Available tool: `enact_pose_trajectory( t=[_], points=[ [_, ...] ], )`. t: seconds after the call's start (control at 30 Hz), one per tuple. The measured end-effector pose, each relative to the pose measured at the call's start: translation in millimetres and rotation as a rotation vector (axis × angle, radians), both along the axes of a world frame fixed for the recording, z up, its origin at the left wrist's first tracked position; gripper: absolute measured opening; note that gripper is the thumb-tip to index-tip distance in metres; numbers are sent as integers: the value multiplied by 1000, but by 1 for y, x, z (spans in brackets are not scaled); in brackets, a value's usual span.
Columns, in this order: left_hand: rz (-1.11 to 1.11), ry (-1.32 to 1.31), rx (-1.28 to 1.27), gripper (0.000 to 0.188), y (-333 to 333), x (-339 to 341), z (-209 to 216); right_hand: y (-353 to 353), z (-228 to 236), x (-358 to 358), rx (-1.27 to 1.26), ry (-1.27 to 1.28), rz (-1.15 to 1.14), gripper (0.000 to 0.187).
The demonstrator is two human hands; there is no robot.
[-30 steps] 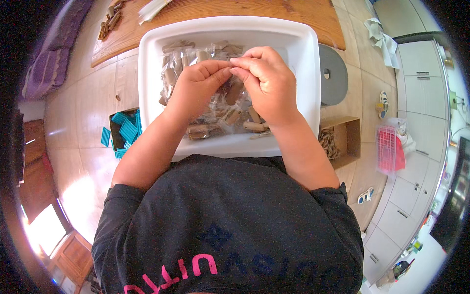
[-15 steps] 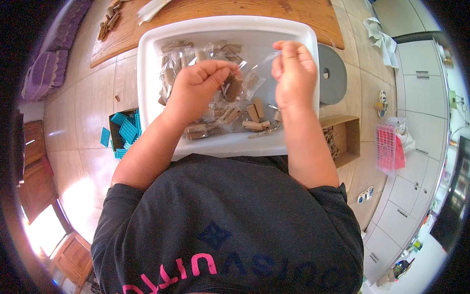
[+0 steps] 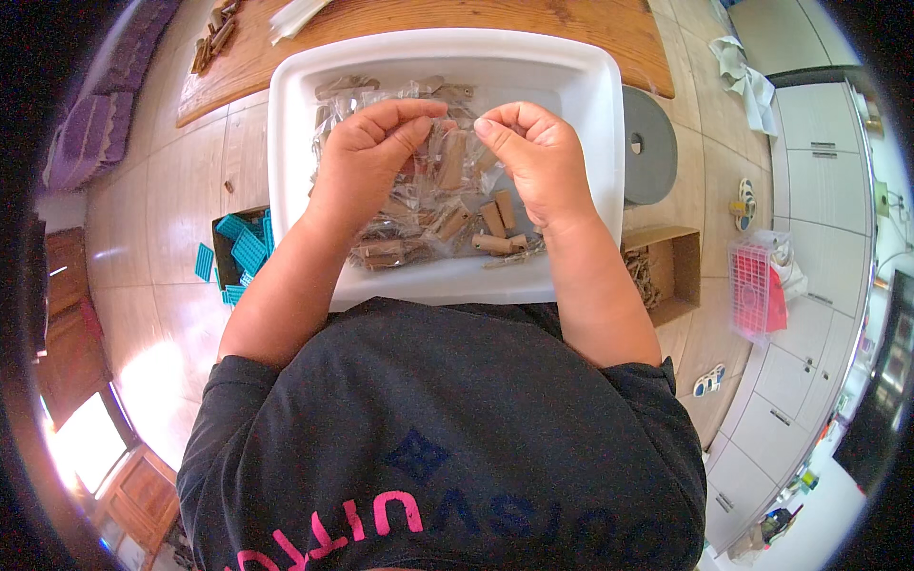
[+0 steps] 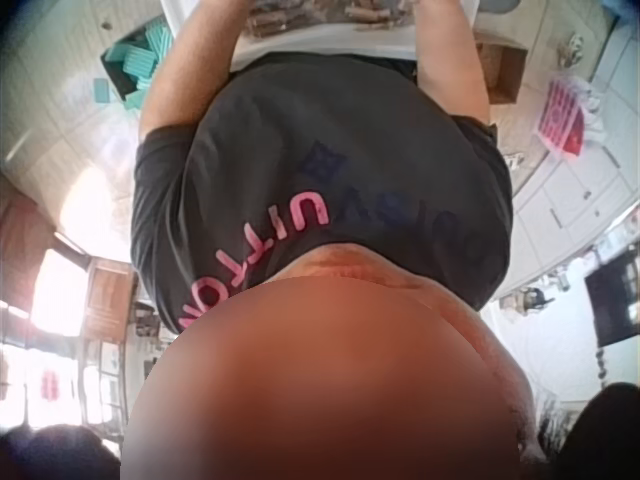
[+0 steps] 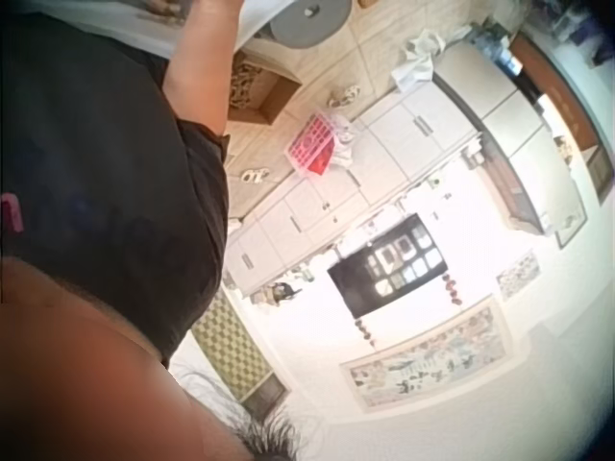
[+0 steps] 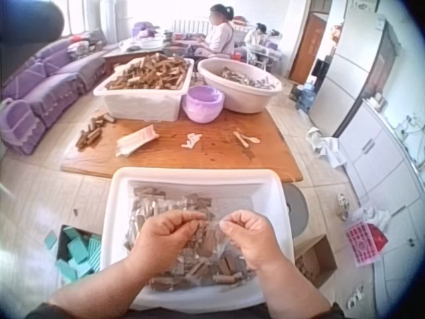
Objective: The person packages small cardboard cylinders and metal components into plastic bags by hand.
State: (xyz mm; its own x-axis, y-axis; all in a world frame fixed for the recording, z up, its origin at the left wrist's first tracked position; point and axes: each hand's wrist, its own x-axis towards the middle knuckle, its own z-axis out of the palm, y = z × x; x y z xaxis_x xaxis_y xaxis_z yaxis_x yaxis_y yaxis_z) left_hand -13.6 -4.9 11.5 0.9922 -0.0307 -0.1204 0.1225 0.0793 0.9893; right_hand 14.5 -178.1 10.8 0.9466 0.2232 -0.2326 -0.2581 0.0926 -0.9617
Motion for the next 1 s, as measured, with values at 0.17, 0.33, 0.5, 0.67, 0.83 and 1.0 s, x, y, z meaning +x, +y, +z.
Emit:
enact_pose_trajectory(
  t=[0.17,0.33,0.5,0.67,0.83,1.0],
  points=[
    [6,55,-155,14,4,0,0,-5,-9,2,182,119,35,9],
    [-36,2,-29,12,9,-1,-1,-9,-4,3,357,272,141,11],
    [45,-95,154,13,2,-2,-8,3,-4,0,-248,-150,156,14],
    [185,-210,485,17,27,10,-7,-26,-5,16,-549,-314,25,15],
    [435,-659,967,20,33,15,0,-35,-7,8,-1364,-389,660,24],
    [285,-592,806,25,19,11,5,-18,-20,-7,-1563,-227,858,26]
  ],
)
